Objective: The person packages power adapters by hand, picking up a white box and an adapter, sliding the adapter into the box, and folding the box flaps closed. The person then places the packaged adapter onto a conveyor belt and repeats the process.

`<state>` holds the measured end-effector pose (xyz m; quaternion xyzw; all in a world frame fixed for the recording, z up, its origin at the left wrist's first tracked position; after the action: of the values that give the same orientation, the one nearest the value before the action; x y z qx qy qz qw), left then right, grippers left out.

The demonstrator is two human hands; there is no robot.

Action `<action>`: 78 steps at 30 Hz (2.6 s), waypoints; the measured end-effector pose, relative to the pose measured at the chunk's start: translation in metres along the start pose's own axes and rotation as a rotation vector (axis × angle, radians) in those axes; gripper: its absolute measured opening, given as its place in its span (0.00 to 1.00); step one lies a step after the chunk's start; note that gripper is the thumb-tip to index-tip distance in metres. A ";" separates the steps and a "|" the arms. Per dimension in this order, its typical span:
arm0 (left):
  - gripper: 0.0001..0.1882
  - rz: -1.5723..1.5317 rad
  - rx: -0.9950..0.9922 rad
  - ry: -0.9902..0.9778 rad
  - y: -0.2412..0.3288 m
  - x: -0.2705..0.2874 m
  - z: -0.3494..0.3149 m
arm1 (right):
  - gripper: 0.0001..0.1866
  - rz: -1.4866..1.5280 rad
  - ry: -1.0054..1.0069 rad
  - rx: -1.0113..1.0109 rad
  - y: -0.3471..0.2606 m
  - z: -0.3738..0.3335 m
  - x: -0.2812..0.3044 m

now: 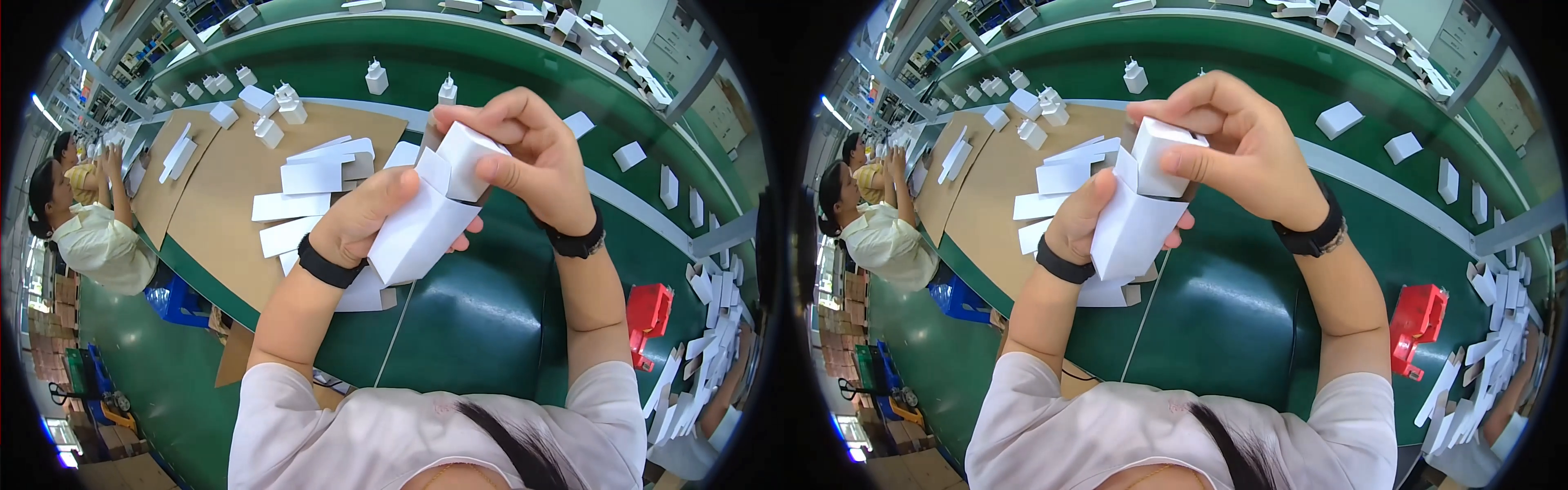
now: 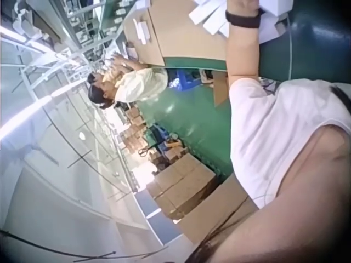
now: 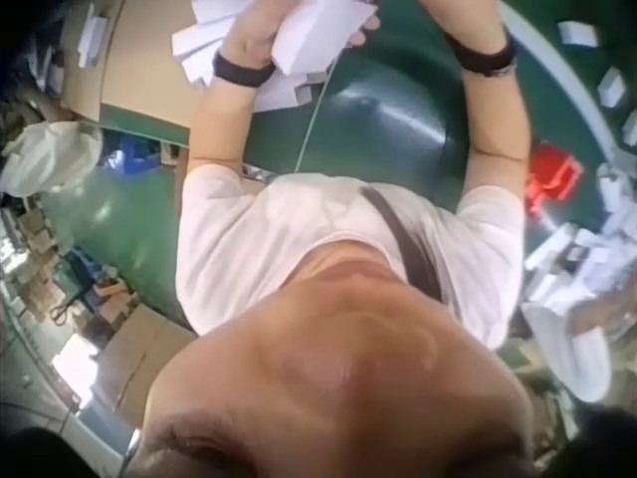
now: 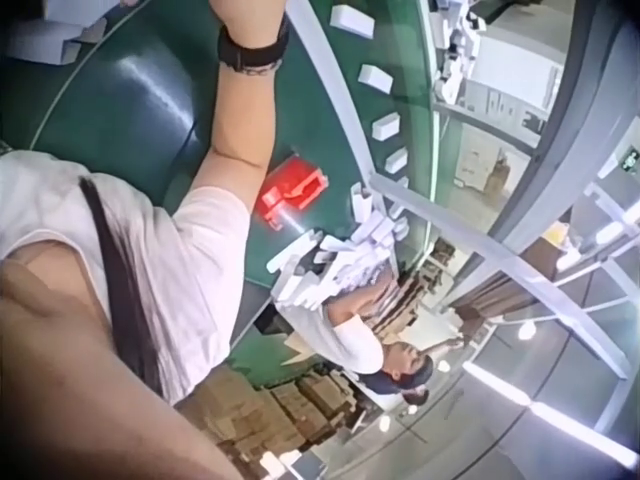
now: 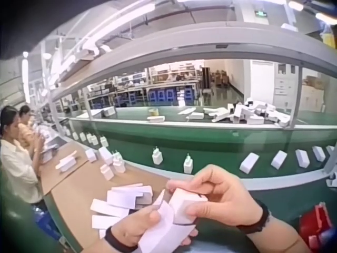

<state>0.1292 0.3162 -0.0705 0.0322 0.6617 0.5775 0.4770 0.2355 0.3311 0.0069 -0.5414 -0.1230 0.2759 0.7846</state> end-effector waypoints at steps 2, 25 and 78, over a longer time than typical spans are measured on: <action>0.43 0.052 -0.017 -0.014 0.001 0.002 0.000 | 0.13 0.021 0.022 -0.014 0.004 -0.001 -0.001; 0.43 0.611 -0.400 0.168 0.038 -0.001 -0.004 | 0.22 -0.376 -0.325 -0.182 0.034 -0.006 -0.012; 0.17 1.542 -0.874 0.363 0.056 -0.020 -0.024 | 0.12 -0.246 0.274 -0.127 0.039 0.004 0.007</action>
<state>0.0955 0.3048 -0.0170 0.1909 0.2432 0.9330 -0.1841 0.2278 0.3479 -0.0280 -0.6033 -0.0972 0.0935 0.7860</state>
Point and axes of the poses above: each hand's wrist, its own z-axis towards the middle knuckle, its own x-axis out of the back of the hand, y = z × x, the point moved 8 cm from there along z, towards the middle knuckle, and after that the axes turned 10 degrees about -x, right-handed, at the moved point
